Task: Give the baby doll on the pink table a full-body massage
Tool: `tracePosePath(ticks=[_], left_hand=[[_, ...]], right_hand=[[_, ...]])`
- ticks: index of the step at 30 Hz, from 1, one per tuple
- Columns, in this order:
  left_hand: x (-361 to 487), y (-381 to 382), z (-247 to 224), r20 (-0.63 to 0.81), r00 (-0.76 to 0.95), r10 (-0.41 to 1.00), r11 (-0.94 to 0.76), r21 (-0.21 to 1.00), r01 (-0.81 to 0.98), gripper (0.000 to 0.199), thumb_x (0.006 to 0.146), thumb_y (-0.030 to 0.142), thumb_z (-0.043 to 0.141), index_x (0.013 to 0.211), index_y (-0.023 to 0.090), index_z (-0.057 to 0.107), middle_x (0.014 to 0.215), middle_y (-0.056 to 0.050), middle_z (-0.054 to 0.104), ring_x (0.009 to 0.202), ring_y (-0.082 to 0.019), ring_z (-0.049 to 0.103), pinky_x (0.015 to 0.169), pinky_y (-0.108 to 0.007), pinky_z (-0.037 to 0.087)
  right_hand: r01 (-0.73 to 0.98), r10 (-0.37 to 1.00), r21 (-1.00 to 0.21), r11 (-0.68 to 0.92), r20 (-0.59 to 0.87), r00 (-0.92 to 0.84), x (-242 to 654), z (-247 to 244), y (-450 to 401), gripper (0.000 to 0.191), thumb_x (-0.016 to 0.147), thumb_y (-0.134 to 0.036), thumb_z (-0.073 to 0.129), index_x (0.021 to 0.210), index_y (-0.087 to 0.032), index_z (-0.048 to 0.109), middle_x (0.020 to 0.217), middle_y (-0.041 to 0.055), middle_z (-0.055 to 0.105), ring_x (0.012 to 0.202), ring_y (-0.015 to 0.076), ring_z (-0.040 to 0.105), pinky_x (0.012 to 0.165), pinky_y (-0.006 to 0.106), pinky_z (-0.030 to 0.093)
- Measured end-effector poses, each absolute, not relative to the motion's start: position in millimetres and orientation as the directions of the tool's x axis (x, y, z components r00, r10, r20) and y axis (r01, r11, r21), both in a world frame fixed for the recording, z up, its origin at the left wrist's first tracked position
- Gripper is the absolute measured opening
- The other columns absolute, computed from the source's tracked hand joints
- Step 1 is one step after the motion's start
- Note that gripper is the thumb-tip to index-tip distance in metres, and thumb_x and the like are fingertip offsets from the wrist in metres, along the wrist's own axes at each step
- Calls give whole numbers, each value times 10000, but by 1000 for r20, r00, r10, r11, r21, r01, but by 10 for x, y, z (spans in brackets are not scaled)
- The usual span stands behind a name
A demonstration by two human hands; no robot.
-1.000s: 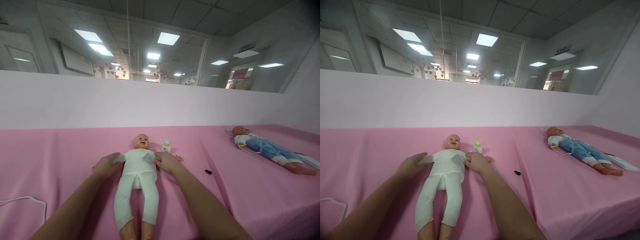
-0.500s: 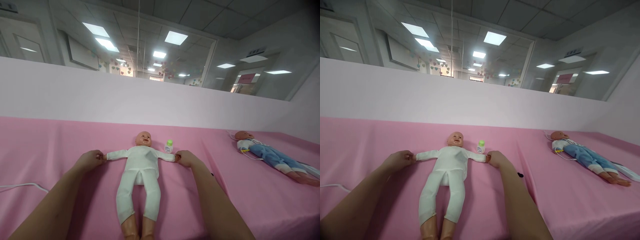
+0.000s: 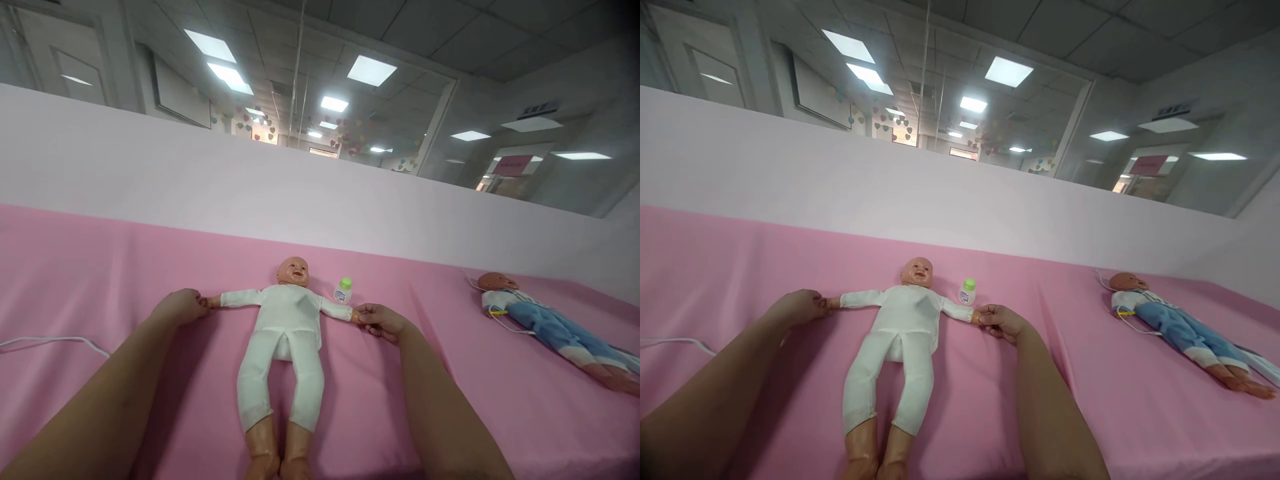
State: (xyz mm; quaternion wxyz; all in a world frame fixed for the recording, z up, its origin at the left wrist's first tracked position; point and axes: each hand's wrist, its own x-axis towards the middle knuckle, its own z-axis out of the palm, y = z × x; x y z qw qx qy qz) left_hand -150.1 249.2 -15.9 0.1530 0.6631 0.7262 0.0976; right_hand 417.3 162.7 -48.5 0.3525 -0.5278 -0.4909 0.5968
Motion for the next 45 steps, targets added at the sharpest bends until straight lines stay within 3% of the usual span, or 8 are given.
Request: tracePosePath(ticks=[6,12,19,23,29,34,40,45], left_hand=[[-1496,2417,-157,-3,-145,989,134,399,907,539,751,659,658,1064,221,680,1123,-149,753,993,-368,698,746,-398,510],[-1502,2529,-258,48,-73,996,47,399,916,767,719,568,717,1385,206,597,1308,-170,716,1124,-392,677,773,-372,521],[-1496,2565,-254,-23,-52,998,57,345,937,381,742,528,722,996,245,704,1000,-94,771,852,-322,687,719,-394,499],[-1431,2473,-222,5,-130,992,104,570,815,436,742,505,765,1091,255,688,955,-33,751,815,-258,666,662,-330,483],[-1366,2523,-359,-71,-47,996,83,936,341,625,684,592,870,1086,135,727,918,-72,743,817,-192,636,728,-299,538],[-1417,2664,-515,-160,-151,975,185,968,168,519,670,441,895,1054,143,715,823,-42,726,748,-180,656,712,-311,565],[-1404,2693,-540,-166,-215,962,196,973,124,386,729,383,837,1020,163,712,852,-47,713,766,-180,676,733,-316,598],[-1367,2700,-499,-223,-205,953,238,970,53,274,771,216,759,1032,146,714,903,-58,732,824,-180,699,803,-305,618]], right_hand=[[49,928,-947,-318,-322,-187,4209,-523,1653,372,729,-272,895,1053,-174,741,848,7,649,627,63,526,598,173,463],[142,974,-976,-166,-184,-130,4084,-549,1541,302,704,-282,875,928,-169,706,721,-24,607,602,101,477,568,239,370],[158,988,-977,-146,-154,-35,4064,-571,1502,306,666,-287,869,856,-182,653,699,-15,640,630,139,543,635,286,433],[23,988,-988,-152,-153,-35,4120,-565,1498,334,688,-312,891,903,-190,665,829,17,695,688,140,607,702,302,519],[-119,988,-981,-155,-152,-40,4155,-580,1516,282,750,-256,868,987,-202,724,1039,82,735,914,188,699,902,334,586],[-144,991,-980,-137,-134,-26,4150,-610,1555,294,773,-282,860,1029,-203,740,956,75,733,809,184,673,780,328,589],[-155,990,-982,-106,-119,79,4124,-623,1599,270,851,-381,802,1011,-169,755,839,47,671,643,113,529,544,230,438],[-165,976,-977,-137,-162,146,4152,-661,1653,202,901,-296,691,1027,-146,738,785,37,626,595,110,478,497,229,398]])
